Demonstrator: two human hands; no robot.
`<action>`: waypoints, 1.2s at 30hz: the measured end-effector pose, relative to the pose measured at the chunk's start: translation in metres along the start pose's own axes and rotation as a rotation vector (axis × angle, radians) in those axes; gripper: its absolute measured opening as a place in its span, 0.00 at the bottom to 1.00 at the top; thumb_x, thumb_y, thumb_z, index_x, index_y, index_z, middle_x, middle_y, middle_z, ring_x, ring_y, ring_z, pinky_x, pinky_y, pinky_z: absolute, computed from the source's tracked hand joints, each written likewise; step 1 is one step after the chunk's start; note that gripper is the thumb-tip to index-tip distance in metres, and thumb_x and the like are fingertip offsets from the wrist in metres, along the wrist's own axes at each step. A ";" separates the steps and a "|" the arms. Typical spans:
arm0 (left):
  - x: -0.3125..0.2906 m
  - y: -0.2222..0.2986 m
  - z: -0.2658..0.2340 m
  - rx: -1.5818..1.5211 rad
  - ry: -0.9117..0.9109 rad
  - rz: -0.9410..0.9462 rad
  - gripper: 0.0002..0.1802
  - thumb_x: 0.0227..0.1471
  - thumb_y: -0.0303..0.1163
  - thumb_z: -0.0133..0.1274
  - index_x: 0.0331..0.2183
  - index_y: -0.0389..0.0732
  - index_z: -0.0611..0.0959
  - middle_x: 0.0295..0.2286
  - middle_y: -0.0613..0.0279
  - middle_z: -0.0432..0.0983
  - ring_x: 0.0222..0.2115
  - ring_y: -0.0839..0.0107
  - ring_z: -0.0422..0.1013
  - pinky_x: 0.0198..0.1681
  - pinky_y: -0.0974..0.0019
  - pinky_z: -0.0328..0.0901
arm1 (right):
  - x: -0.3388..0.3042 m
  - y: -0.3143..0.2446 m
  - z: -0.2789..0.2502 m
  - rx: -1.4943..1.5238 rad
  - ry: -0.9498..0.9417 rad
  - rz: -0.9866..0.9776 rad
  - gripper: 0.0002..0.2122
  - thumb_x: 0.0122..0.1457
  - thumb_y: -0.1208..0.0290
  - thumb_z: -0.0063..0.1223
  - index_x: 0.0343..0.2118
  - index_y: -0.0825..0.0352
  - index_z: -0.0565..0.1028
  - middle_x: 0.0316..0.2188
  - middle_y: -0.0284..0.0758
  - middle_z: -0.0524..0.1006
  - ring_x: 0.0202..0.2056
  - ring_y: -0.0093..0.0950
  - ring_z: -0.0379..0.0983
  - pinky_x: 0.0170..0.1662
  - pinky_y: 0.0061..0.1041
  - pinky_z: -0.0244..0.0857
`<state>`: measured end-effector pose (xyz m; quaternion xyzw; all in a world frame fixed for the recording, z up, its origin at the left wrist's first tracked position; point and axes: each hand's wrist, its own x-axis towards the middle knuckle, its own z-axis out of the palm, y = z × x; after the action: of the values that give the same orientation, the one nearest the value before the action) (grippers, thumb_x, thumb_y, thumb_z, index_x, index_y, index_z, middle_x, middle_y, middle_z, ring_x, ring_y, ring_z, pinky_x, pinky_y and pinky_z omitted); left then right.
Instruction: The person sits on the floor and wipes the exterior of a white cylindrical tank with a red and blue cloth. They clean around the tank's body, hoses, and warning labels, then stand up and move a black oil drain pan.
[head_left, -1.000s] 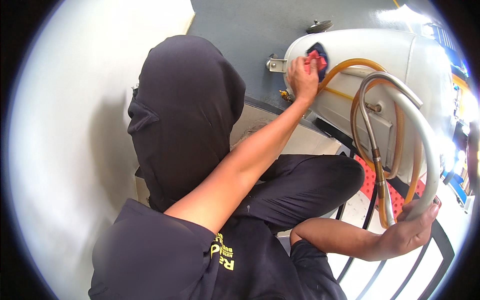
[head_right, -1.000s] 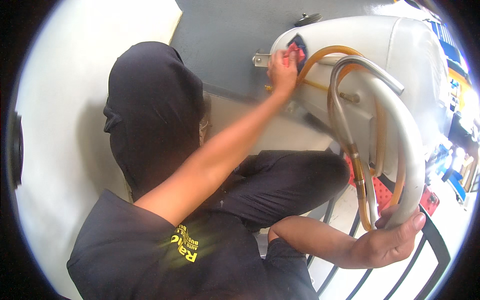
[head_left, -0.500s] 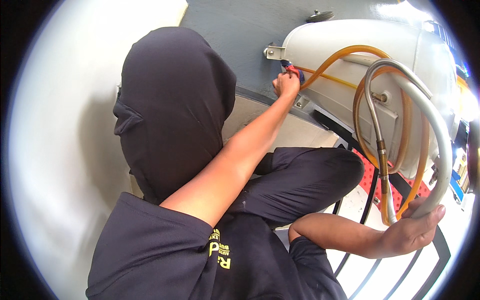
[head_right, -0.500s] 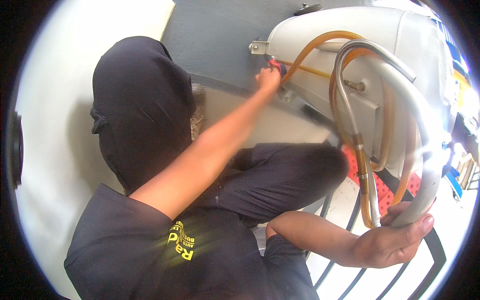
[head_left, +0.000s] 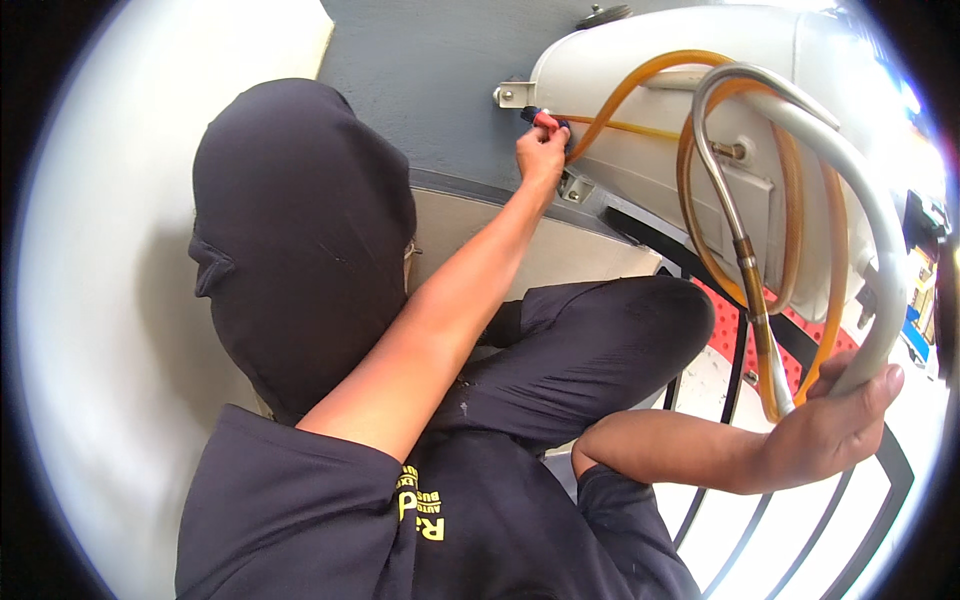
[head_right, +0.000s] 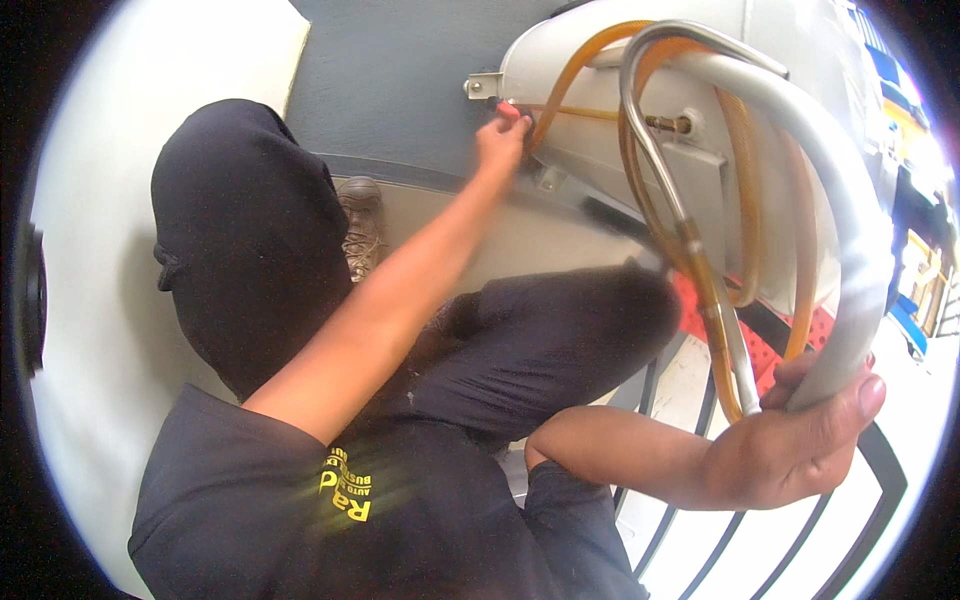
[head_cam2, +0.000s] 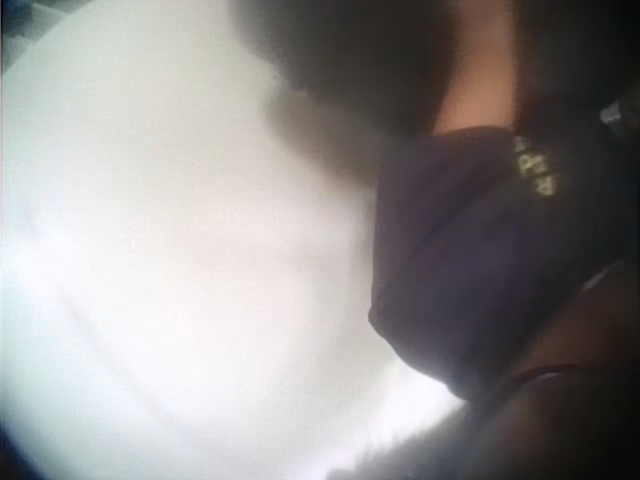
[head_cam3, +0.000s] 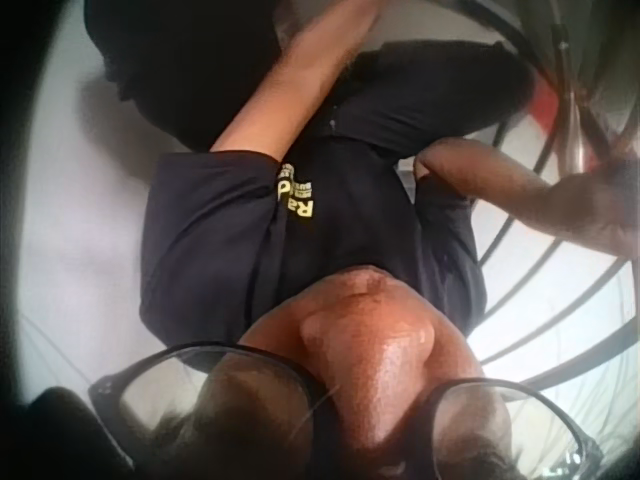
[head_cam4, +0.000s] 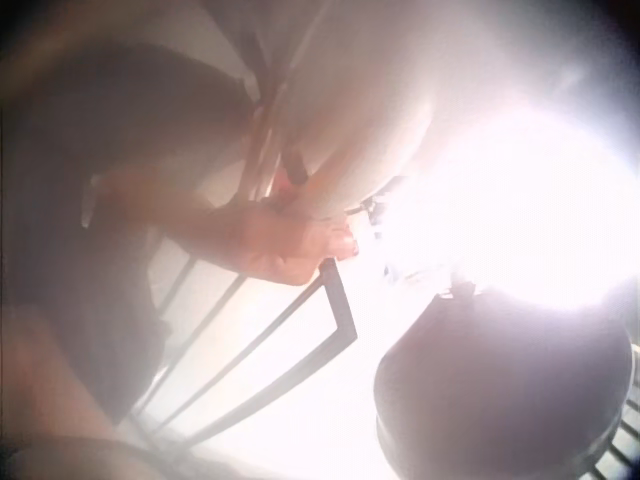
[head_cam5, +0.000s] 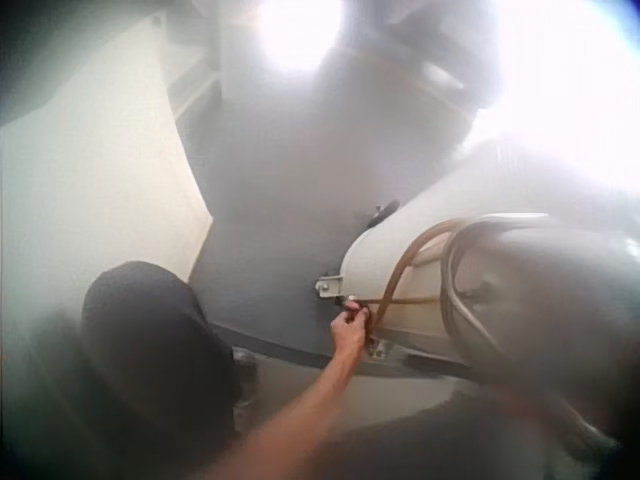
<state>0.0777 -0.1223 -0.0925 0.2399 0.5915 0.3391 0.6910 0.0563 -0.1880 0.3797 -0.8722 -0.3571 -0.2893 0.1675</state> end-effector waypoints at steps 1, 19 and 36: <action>-0.005 0.012 0.005 -0.002 0.061 0.023 0.14 0.58 0.37 0.67 0.30 0.34 0.90 0.26 0.64 0.83 0.28 0.71 0.76 0.34 0.59 0.68 | 0.002 0.002 -0.001 -0.011 -0.007 -0.004 0.32 0.81 0.47 0.36 0.25 0.65 0.78 0.16 0.28 0.69 0.17 0.16 0.60 0.25 0.20 0.51; 0.029 0.009 -0.033 0.550 0.281 0.030 0.28 0.67 0.48 0.55 0.40 0.28 0.89 0.39 0.32 0.87 0.44 0.36 0.84 0.52 0.38 0.75 | 0.008 0.001 -0.020 0.093 -0.126 -0.141 0.30 0.83 0.54 0.38 0.26 0.69 0.80 0.18 0.31 0.76 0.20 0.20 0.70 0.28 0.24 0.61; -0.127 0.179 0.023 -0.155 -0.045 0.762 0.10 0.63 0.30 0.57 0.46 0.38 0.82 0.37 0.49 0.81 0.45 0.46 0.77 0.47 0.49 0.69 | 0.001 -0.001 -0.017 0.134 -0.108 -0.087 0.27 0.78 0.56 0.46 0.23 0.71 0.74 0.18 0.30 0.70 0.23 0.21 0.65 0.30 0.27 0.55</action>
<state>0.0585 -0.0990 0.1265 0.3970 0.4176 0.6096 0.5444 0.0491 -0.1954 0.3936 -0.8570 -0.4216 -0.2244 0.1934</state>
